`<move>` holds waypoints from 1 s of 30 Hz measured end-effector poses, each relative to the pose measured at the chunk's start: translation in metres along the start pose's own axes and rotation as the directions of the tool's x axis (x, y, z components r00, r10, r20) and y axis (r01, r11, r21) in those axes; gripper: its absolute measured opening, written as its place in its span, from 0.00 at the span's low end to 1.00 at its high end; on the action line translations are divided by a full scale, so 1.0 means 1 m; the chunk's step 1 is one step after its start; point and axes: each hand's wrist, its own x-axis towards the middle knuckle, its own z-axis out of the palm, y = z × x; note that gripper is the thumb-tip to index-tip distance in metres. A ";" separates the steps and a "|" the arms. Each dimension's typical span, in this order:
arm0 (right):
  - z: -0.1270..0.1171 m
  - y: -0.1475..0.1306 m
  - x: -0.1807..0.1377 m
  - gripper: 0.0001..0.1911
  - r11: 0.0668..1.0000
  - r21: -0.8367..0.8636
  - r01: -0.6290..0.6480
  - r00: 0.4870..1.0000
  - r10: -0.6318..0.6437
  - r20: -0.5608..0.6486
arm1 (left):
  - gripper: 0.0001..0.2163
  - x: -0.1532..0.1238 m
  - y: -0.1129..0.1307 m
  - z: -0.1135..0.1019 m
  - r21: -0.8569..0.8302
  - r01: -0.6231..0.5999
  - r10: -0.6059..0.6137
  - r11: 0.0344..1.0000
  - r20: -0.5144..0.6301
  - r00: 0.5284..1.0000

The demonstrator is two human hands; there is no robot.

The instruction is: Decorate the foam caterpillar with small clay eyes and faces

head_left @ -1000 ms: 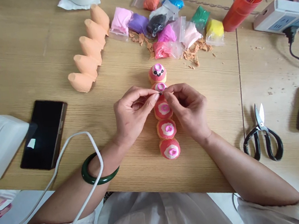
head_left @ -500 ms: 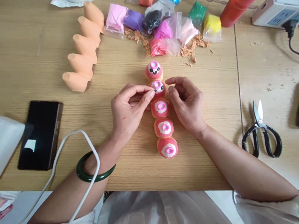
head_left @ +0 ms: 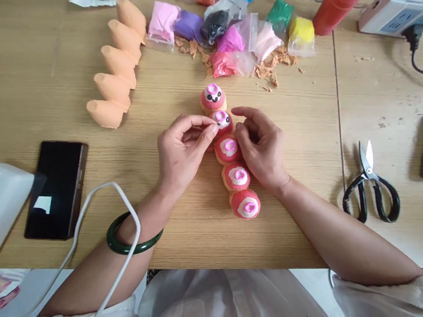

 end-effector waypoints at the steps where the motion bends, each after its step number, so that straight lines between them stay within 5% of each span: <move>1: 0.000 0.000 0.000 0.06 1.000 -0.004 -0.003 1.000 0.003 0.005 | 0.10 0.000 0.000 0.000 -0.009 0.008 -0.008 1.000 0.002 1.000; 30: -0.001 0.002 0.000 0.07 0.995 -0.069 0.068 0.997 -0.066 0.029 | 0.11 0.004 -0.001 0.000 -0.076 0.040 -0.037 0.996 0.035 0.999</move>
